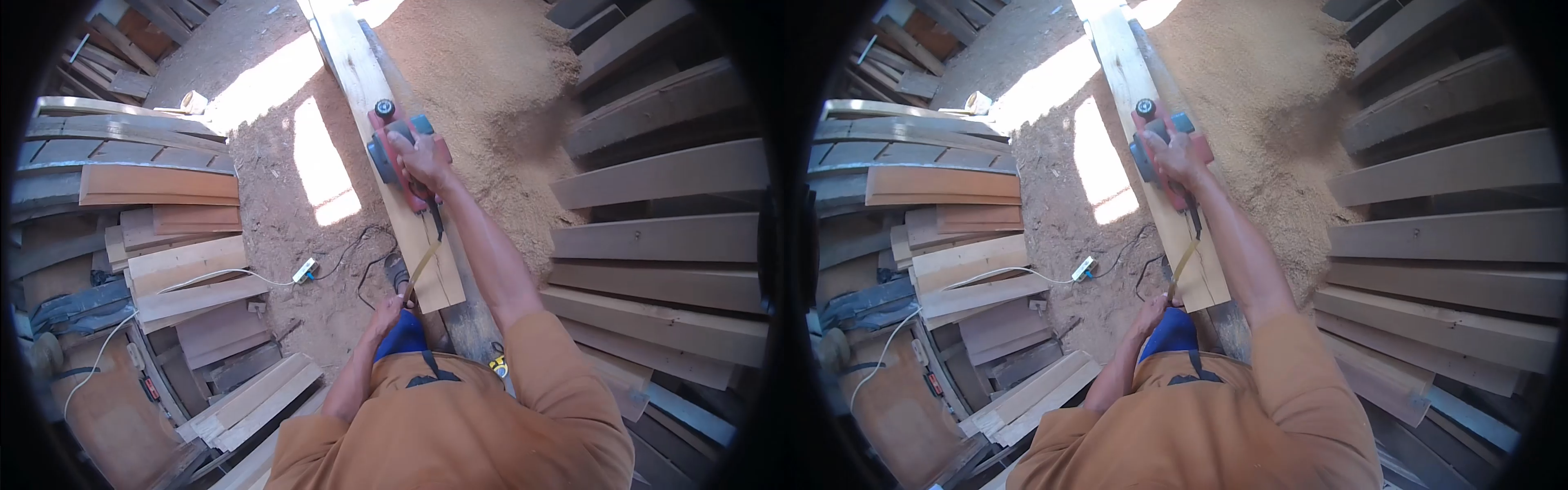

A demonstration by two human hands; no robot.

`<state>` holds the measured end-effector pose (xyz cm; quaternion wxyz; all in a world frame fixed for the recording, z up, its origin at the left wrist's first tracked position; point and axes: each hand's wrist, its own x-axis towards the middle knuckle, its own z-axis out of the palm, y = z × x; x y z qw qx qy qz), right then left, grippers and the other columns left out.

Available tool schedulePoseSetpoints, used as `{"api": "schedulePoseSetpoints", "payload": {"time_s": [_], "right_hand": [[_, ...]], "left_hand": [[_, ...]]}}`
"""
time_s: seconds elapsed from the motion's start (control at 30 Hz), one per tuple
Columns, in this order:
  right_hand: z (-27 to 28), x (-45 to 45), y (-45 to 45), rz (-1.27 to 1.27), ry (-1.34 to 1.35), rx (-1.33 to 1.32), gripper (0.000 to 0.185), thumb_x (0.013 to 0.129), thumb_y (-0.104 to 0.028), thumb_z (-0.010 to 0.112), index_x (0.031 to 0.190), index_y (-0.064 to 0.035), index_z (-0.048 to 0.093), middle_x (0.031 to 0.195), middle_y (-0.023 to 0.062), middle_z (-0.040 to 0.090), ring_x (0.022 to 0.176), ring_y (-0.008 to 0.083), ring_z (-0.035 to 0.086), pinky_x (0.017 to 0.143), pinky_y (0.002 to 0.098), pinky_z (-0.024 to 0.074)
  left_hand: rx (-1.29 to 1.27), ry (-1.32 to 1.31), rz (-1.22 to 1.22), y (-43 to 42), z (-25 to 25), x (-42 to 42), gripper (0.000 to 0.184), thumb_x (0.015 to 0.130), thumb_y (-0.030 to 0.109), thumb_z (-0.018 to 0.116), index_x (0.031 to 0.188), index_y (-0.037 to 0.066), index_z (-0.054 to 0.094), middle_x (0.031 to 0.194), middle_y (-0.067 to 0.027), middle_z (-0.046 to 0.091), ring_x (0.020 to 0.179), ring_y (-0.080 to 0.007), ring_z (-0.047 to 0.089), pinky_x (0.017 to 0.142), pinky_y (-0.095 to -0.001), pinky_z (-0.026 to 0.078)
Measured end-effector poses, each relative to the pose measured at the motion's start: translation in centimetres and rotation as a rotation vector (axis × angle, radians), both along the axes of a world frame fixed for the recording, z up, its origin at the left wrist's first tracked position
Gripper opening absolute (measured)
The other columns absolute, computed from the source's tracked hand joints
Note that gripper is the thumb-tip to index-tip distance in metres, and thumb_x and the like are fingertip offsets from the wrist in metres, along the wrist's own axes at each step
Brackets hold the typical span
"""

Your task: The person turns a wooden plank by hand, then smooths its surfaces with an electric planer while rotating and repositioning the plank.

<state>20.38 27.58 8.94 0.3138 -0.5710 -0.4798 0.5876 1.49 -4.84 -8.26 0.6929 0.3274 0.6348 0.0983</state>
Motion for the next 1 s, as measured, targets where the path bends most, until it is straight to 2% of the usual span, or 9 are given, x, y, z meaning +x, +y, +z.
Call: {"api": "schedulePoseSetpoints", "payload": {"time_s": [0.07,0.13,0.2,0.27,0.47,0.63,0.73,0.87,1.0], "right_hand": [[-0.7,1.2,-5.3,-0.05,0.053,0.032,0.048,0.103,-0.052,0.063,0.103,-0.0041,0.066,0.076,0.0035,0.066,0.058,0.0102,0.06,0.051,0.0281,0.0466],[-1.0,3.0,-11.0,-0.016,-0.032,-0.041,0.043,0.104,-0.047,0.061,0.112,-0.0042,0.065,0.08,0.0046,0.067,0.064,0.0127,0.062,0.059,0.0308,0.0509],[-1.7,5.0,-18.0,0.019,-0.061,0.116,0.06,0.1,-0.042,0.063,0.137,0.0051,0.056,0.098,0.0174,0.072,0.092,0.029,0.07,0.086,0.041,0.0553],[-1.3,6.6,-25.9,-0.024,-0.144,0.182,0.056,0.101,-0.038,0.061,0.138,0.004,0.056,0.116,0.0228,0.071,0.109,0.036,0.069,0.096,0.0448,0.0524],[-0.3,11.1,-40.9,0.029,-0.161,0.023,0.058,0.097,-0.044,0.064,0.128,0.0053,0.06,0.115,0.0325,0.067,0.108,0.0461,0.069,0.092,0.0494,0.0528],[-0.5,8.0,-33.4,-0.061,-0.175,0.048,0.057,0.097,-0.046,0.065,0.121,0.0058,0.062,0.107,0.0332,0.069,0.103,0.0473,0.071,0.087,0.0512,0.054],[-1.4,6.0,-25.1,-0.079,-0.114,0.115,0.059,0.097,-0.047,0.065,0.122,0.0065,0.063,0.102,0.0333,0.071,0.103,0.0482,0.071,0.089,0.0516,0.0544],[-2.1,3.1,-12.8,-0.07,-0.155,0.174,0.063,0.099,-0.05,0.062,0.124,0.0073,0.064,0.106,0.0329,0.073,0.104,0.0459,0.072,0.091,0.0487,0.0554],[0.3,0.7,-1.3,-0.005,-0.095,0.184,0.067,0.099,-0.052,0.059,0.13,0.0074,0.063,0.104,0.0317,0.073,0.101,0.0421,0.074,0.091,0.0472,0.0565]], "left_hand": [[0.166,0.17,-0.128,-1.4,-5.3,-1.0,0.054,0.111,0.042,0.038,0.115,0.003,0.074,0.103,-0.0135,0.071,0.092,-0.0165,0.064,0.083,-0.0355,0.049],[0.207,0.225,-0.031,-1.3,-6.6,-0.7,0.057,0.112,0.044,0.034,0.122,0.003,0.071,0.108,-0.0134,0.072,0.096,-0.018,0.065,0.085,-0.0363,0.05],[0.111,0.168,0.288,1.5,-4.3,1.2,0.061,0.113,0.047,0.03,0.13,0.002,0.067,0.111,-0.01,0.073,0.095,-0.02,0.066,0.085,-0.0371,0.051],[0.05,-0.008,0.484,4.7,1.0,3.8,0.065,0.113,0.05,0.026,0.133,0.003,0.065,0.113,-0.0104,0.073,0.099,-0.0228,0.067,0.09,-0.0398,0.052],[0.207,-0.48,0.639,6.7,-3.3,7.4,0.073,0.114,0.055,0.011,0.159,0.008,0.043,0.151,-0.0121,0.058,0.138,-0.0278,0.055,0.119,-0.0393,0.041],[0.462,-0.44,0.751,7.0,-0.7,9.2,0.075,0.113,0.055,0.009,0.154,0.006,0.049,0.149,-0.014,0.06,0.138,-0.0306,0.056,0.117,-0.0411,0.042],[0.599,-0.214,0.635,6.9,0.1,9.2,0.075,0.113,0.057,0.01,0.141,0.007,0.059,0.128,-0.0116,0.07,0.118,-0.0259,0.066,0.108,-0.0413,0.051],[0.299,0.136,0.606,6.3,-3.6,8.9,0.075,0.114,0.054,0.016,0.142,0.0,0.059,0.134,-0.0191,0.068,0.123,-0.0316,0.065,0.107,-0.0424,0.049],[0.399,0.374,0.451,5.7,-3.3,9.1,0.072,0.114,0.052,0.02,0.144,-0.002,0.056,0.133,-0.0269,0.067,0.126,-0.0419,0.062,0.109,-0.0475,0.045]]}}
